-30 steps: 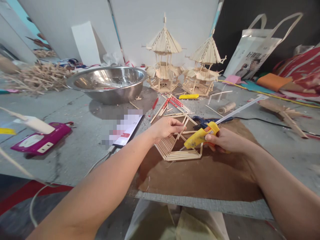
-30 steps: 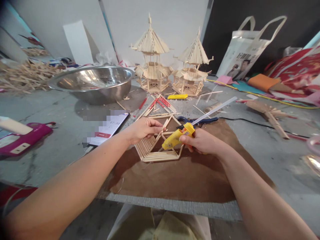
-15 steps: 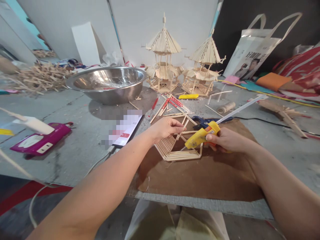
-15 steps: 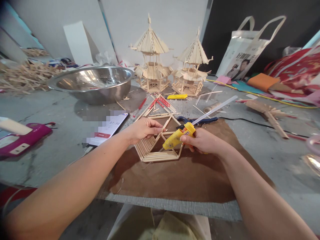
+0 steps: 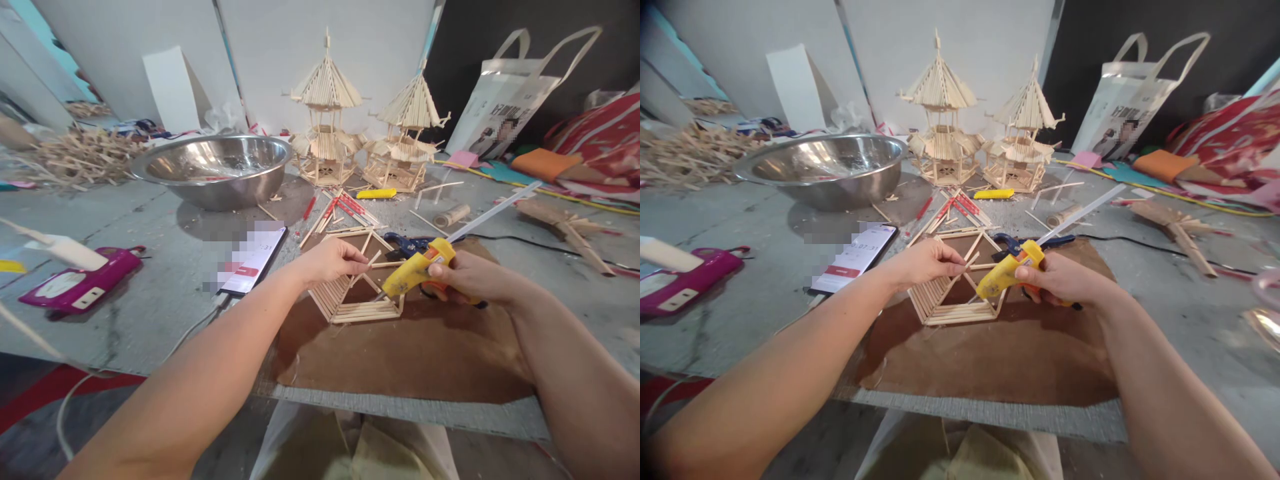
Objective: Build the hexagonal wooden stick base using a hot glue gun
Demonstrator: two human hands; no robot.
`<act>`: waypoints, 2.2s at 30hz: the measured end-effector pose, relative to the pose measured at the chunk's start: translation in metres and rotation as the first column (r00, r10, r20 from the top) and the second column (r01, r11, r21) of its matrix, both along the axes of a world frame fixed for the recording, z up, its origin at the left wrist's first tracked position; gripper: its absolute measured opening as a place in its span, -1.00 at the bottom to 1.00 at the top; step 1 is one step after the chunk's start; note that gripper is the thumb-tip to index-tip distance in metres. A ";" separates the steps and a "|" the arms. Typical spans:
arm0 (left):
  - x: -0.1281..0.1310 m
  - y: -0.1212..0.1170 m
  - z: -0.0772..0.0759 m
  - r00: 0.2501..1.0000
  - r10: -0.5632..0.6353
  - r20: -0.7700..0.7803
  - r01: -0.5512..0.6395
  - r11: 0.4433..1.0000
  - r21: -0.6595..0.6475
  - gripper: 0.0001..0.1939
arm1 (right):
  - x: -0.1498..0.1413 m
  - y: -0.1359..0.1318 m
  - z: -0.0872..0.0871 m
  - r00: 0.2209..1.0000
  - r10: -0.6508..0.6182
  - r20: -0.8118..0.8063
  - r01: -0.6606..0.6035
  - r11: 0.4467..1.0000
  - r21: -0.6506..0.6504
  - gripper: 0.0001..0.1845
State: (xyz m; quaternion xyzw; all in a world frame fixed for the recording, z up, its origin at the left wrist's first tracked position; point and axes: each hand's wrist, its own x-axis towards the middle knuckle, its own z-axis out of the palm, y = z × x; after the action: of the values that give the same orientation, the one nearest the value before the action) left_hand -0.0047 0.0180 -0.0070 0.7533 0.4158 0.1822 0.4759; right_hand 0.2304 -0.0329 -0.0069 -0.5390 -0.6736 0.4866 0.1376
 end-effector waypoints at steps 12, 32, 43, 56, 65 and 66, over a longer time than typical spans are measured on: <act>0.001 -0.006 -0.003 0.938 -0.184 -0.295 0.237 0.959 0.155 -0.87 | 0.008 -0.003 0.011 0.982 -0.129 -0.139 0.138 0.988 0.063 -0.50; 0.002 -0.009 0.003 0.809 -0.333 -0.484 0.435 0.893 0.113 -0.74 | 0.010 0.001 0.002 0.980 -0.114 -0.164 0.131 0.986 0.100 -0.49; 0.004 -0.009 0.001 0.787 -0.325 -0.524 0.449 0.885 0.125 -0.75 | 0.008 0.001 0.003 0.987 -0.082 -0.141 0.100 0.988 0.121 -0.47; 0.003 -0.008 0.004 0.783 -0.355 -0.511 0.452 0.889 0.075 -0.70 | 0.007 0.000 0.002 0.980 -0.108 -0.167 0.130 0.983 0.130 -0.47; 0.005 -0.012 0.007 0.773 -0.338 -0.536 0.435 0.898 0.062 -0.71 | 0.005 0.002 0.002 0.982 -0.119 -0.145 0.139 0.981 0.138 -0.45; 0.006 -0.012 0.008 0.771 -0.335 -0.542 0.434 0.899 0.061 -0.70 | 0.005 0.002 0.003 0.982 -0.120 -0.143 0.140 0.981 0.136 -0.44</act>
State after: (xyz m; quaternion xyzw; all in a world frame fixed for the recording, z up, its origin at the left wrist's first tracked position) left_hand 0.0011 0.0055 0.0011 0.8835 0.3460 -0.0917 0.3021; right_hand 0.2352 -0.0310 -0.0042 -0.5366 -0.6598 0.4612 0.2531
